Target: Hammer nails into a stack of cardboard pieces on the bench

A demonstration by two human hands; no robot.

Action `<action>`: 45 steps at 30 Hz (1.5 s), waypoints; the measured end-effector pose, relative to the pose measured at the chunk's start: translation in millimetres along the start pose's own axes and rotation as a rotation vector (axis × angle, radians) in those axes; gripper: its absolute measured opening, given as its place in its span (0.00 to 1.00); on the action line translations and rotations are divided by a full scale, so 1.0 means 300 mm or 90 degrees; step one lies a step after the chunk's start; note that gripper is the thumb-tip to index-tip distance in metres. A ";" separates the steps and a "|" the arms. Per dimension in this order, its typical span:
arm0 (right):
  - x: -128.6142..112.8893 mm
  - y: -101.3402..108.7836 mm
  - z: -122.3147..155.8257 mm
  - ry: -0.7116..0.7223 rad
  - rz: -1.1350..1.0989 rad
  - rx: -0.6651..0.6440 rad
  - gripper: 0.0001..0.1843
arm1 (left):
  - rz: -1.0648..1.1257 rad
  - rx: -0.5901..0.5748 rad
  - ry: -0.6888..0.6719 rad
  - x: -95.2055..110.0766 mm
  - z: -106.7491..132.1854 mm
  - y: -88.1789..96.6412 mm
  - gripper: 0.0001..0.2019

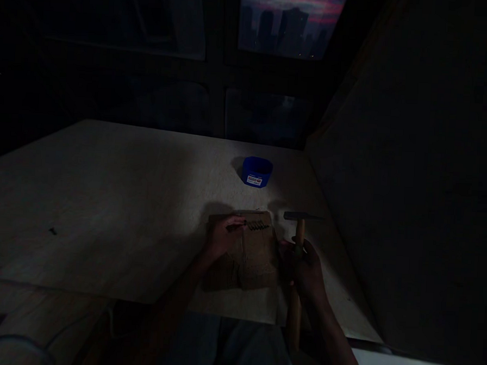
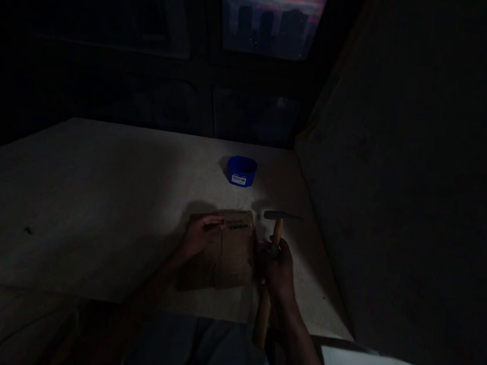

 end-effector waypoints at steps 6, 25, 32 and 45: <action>0.001 -0.064 0.018 -0.010 -0.006 -0.040 0.34 | -0.043 0.006 -0.001 -0.014 -0.009 0.004 0.11; 0.047 -0.131 0.029 -0.051 0.002 -0.033 0.24 | -0.074 -0.096 0.014 0.011 -0.031 -0.039 0.06; 0.064 -0.113 0.019 -0.058 0.050 -0.024 0.25 | -0.110 -0.110 0.019 0.009 -0.034 -0.034 0.08; 0.067 -0.114 0.023 -0.052 0.034 -0.030 0.23 | -0.269 -0.171 -0.123 0.025 -0.044 -0.066 0.10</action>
Point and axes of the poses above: each hand's wrist, its own z-axis away from the middle knuckle, its own y-axis out of the back of the hand, x = y × z, the point moved 9 cm from there along -z, towards the middle knuckle, and after that the axes turned 14 degrees about -x, right-handed, at the moved point
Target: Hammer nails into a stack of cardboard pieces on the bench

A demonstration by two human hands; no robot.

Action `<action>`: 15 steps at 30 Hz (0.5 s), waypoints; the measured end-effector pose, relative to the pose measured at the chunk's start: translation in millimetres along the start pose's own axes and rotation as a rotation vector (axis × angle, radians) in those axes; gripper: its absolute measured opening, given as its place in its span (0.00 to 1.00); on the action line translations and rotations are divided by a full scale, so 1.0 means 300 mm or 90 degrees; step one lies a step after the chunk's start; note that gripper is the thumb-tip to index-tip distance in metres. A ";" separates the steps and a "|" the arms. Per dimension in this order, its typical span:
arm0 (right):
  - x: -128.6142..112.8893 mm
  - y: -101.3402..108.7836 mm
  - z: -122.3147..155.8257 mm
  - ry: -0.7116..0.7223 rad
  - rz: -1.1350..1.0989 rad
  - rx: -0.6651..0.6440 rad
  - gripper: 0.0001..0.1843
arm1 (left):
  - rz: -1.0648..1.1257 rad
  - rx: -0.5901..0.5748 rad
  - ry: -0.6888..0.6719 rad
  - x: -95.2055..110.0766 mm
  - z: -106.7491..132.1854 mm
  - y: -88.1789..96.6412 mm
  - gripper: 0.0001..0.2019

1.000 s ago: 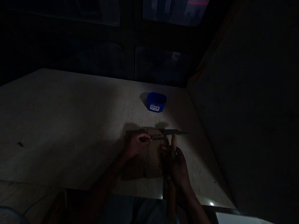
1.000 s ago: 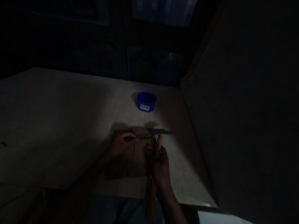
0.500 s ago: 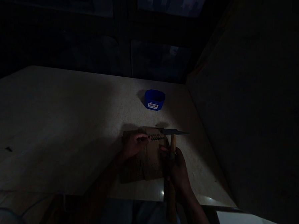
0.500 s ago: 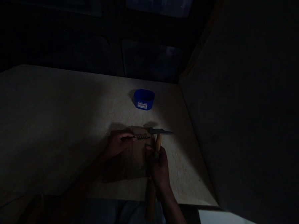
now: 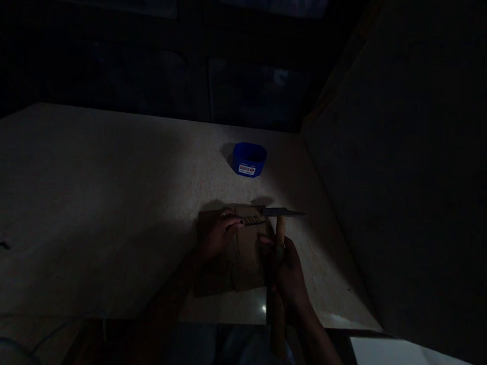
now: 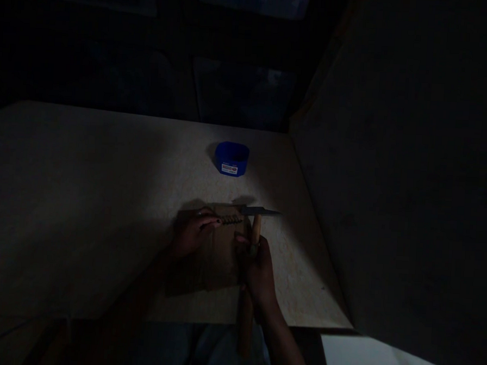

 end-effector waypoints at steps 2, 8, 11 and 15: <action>-0.005 -0.001 0.000 0.002 -0.006 0.001 0.24 | -0.029 -0.010 0.001 -0.003 0.003 -0.007 0.11; -0.001 -0.014 0.000 -0.023 -0.020 -0.015 0.24 | -0.097 -0.013 -0.031 0.015 0.012 -0.013 0.13; -0.006 -0.017 0.003 -0.027 -0.022 -0.017 0.24 | -0.110 -0.017 -0.035 0.022 0.013 -0.014 0.13; -0.016 -0.018 0.003 -0.016 -0.028 -0.013 0.23 | -0.166 -0.023 -0.047 0.035 0.015 -0.021 0.14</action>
Point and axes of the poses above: each hand's wrist, its own z-axis away from the middle knuckle, its own y-axis out of the back of the hand, x = y × z, the point moved 9 cm from there along -z, towards the middle knuckle, and after that the axes turned 14 degrees about -x, right-handed, at the moved point
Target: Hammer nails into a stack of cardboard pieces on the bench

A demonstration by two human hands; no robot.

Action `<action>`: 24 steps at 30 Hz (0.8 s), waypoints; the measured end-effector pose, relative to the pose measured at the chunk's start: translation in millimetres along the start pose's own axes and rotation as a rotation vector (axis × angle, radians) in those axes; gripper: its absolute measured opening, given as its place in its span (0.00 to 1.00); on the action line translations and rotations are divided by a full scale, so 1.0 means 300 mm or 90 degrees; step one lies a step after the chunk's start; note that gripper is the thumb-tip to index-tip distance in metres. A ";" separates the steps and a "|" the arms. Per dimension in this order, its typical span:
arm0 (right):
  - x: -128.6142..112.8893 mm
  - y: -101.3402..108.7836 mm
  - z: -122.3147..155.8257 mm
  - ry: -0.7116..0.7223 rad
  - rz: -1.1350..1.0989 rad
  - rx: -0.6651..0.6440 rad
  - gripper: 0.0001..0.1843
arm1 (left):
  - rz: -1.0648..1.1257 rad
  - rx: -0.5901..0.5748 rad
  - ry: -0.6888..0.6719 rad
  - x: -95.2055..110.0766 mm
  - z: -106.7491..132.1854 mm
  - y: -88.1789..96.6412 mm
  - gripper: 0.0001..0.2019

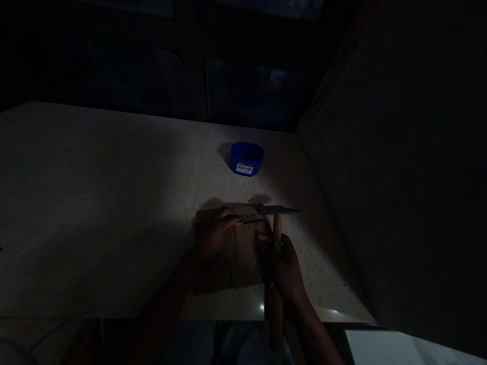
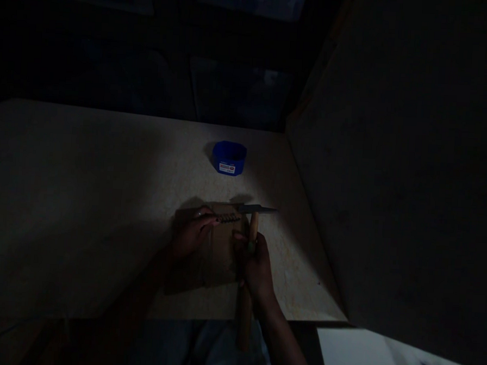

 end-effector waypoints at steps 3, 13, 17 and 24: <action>0.007 -0.002 -0.005 -0.007 -0.005 -0.004 0.25 | -0.026 0.009 -0.016 0.002 0.002 -0.001 0.12; -0.129 0.062 0.048 0.058 0.237 -0.086 0.28 | -0.069 0.054 -0.066 -0.016 0.004 -0.019 0.07; -0.185 0.047 0.074 0.089 0.369 -0.181 0.27 | -0.033 0.063 -0.058 -0.020 -0.002 -0.017 0.07; -0.236 0.003 0.073 0.111 0.426 -0.174 0.28 | -0.033 0.064 -0.045 -0.017 -0.003 -0.016 0.06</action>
Point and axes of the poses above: each hand's wrist, its own z-axis away from the middle knuckle, its own y-axis out of the back of the hand, x = y × z, the point moved 9 cm from there along -z, towards the middle knuckle, and after that the axes turned 14 degrees about -x, right-handed, at the moved point
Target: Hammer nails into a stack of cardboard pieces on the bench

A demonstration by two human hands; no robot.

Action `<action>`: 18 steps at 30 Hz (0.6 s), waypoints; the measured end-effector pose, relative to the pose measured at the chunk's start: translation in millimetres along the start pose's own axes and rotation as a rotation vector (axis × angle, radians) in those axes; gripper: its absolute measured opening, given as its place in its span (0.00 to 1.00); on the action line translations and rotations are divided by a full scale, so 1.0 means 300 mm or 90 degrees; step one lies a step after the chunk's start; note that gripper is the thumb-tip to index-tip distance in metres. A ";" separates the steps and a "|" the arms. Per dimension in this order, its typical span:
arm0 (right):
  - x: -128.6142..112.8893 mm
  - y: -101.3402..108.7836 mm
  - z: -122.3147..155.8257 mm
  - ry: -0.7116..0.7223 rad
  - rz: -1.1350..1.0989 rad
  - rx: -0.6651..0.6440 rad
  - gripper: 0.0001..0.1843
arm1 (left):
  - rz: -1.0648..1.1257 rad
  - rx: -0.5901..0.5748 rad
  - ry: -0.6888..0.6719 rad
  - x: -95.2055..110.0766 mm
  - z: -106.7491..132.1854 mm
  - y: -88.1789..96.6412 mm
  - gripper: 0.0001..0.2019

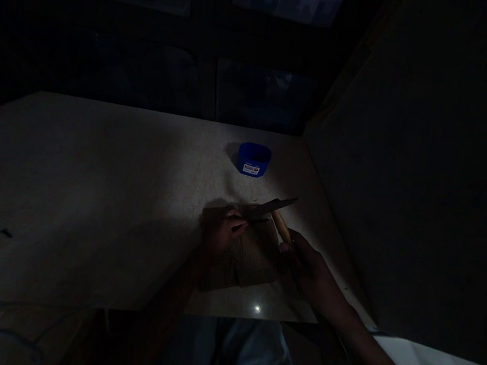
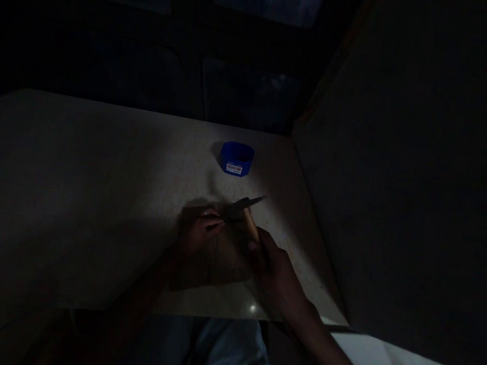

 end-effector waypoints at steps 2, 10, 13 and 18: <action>-0.004 -0.015 -0.016 0.004 -0.002 -0.025 0.28 | -0.007 -0.001 0.001 0.001 0.000 0.000 0.06; 0.018 -0.063 -0.035 -0.013 -0.025 -0.086 0.29 | -0.014 -0.012 0.013 0.011 -0.003 0.003 0.06; 0.003 -0.048 -0.030 -0.004 -0.011 -0.046 0.28 | -0.009 -0.002 0.007 0.012 -0.005 0.003 0.06; 0.028 -0.083 -0.054 -0.038 0.043 -0.111 0.27 | -0.041 -0.012 0.023 0.009 -0.005 0.001 0.05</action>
Point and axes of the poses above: each hand's wrist, its own z-axis away from the middle knuckle, its own y-axis out of the back of the hand, x = y × z, the point moved 9 cm from there along -z, towards the middle knuckle, and after that the axes turned 14 degrees about -x, right-handed, at the moved point
